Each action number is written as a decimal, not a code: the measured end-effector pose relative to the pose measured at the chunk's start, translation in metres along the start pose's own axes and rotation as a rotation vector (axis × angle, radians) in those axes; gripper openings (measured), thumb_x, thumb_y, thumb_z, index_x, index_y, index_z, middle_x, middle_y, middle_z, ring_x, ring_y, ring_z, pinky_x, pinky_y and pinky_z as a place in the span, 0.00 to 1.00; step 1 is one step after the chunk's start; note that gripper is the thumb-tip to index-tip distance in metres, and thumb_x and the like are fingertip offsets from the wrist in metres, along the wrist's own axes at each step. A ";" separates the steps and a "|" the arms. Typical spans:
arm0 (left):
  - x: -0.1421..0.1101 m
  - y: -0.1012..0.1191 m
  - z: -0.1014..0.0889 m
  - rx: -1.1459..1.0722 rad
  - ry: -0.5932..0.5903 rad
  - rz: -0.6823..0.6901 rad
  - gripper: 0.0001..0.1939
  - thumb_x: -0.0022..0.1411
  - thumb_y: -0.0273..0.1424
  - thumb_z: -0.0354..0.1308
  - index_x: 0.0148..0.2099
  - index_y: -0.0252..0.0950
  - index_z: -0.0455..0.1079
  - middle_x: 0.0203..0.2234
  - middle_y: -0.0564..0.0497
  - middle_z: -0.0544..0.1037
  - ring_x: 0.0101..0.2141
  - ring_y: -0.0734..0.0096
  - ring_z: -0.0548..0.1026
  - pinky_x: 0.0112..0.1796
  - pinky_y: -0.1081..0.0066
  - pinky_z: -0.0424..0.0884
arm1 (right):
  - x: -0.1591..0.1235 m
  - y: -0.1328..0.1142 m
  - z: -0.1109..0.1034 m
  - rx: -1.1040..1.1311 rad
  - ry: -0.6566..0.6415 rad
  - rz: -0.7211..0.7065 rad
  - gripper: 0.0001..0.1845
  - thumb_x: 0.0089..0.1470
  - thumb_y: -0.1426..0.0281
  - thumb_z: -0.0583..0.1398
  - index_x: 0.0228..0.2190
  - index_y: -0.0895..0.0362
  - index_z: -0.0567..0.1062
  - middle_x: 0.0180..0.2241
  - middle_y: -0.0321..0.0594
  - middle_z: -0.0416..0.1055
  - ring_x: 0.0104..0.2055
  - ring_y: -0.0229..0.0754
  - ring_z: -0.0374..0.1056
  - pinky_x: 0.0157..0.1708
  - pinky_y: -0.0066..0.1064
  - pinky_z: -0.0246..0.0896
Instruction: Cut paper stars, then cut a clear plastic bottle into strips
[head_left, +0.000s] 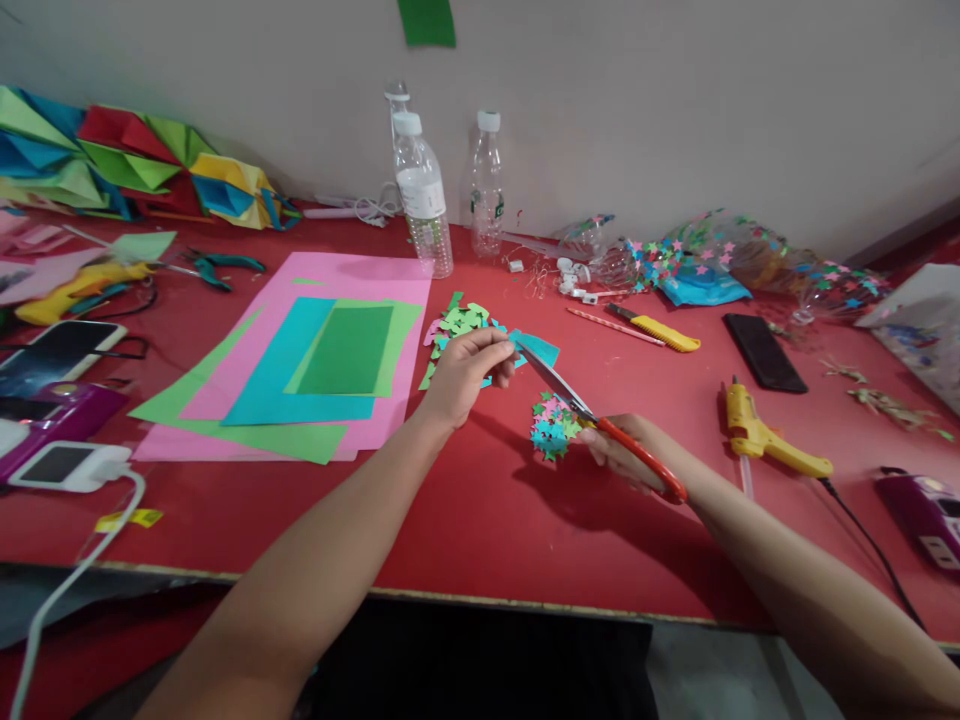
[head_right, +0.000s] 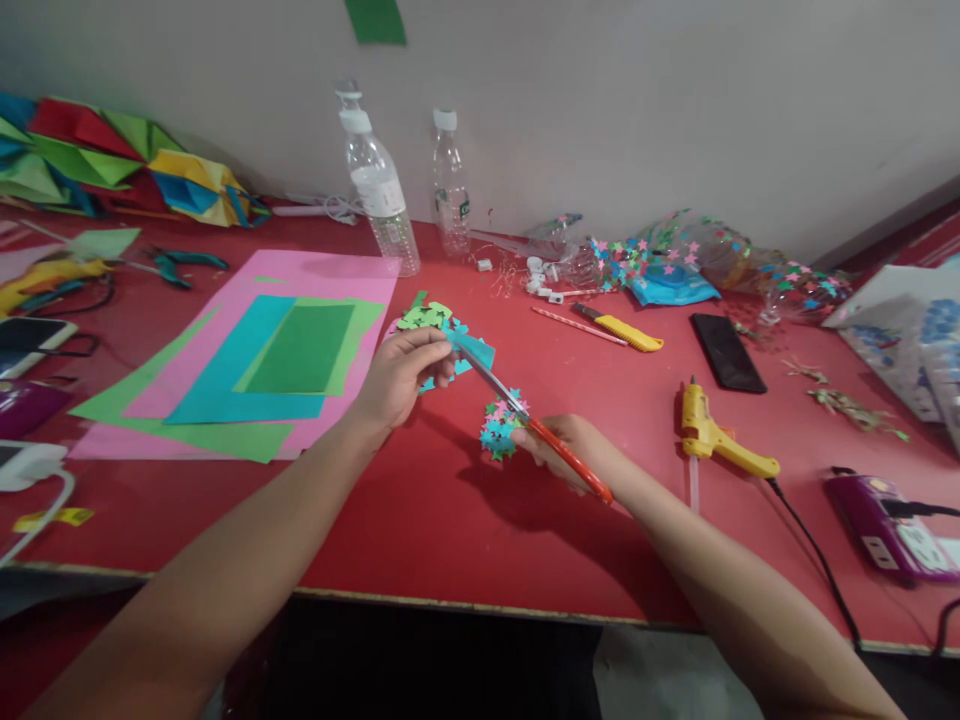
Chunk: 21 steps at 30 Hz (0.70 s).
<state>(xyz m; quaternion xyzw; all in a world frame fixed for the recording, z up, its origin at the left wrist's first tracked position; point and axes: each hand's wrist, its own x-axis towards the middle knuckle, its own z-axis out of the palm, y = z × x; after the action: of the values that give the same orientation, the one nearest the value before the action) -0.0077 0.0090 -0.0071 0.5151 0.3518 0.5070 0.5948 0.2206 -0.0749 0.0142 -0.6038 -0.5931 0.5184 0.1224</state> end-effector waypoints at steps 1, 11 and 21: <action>0.000 0.000 0.000 0.000 0.000 0.000 0.07 0.57 0.32 0.59 0.27 0.36 0.71 0.19 0.55 0.73 0.19 0.80 0.69 0.22 0.77 0.65 | 0.000 0.000 0.000 0.001 0.000 0.003 0.30 0.48 0.42 0.60 0.19 0.55 0.63 0.09 0.25 0.52 0.09 0.30 0.51 0.09 0.22 0.48; -0.002 0.002 0.002 0.025 0.069 0.044 0.06 0.54 0.30 0.61 0.27 0.36 0.69 0.18 0.57 0.71 0.18 0.81 0.68 0.23 0.76 0.65 | -0.006 -0.006 -0.002 0.073 -0.079 -0.034 0.31 0.50 0.40 0.56 0.21 0.55 0.64 0.09 0.24 0.52 0.10 0.30 0.51 0.11 0.23 0.47; -0.011 0.003 0.018 -0.070 0.076 0.016 0.06 0.54 0.31 0.62 0.28 0.37 0.69 0.19 0.58 0.71 0.20 0.82 0.68 0.25 0.77 0.65 | -0.005 0.001 0.001 0.098 -0.093 -0.135 0.32 0.54 0.40 0.53 0.25 0.57 0.69 0.12 0.26 0.56 0.12 0.31 0.54 0.15 0.24 0.52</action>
<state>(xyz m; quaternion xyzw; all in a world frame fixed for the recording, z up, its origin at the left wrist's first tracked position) 0.0061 -0.0067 -0.0009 0.4770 0.3520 0.5429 0.5948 0.2217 -0.0801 0.0157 -0.5309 -0.6115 0.5648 0.1585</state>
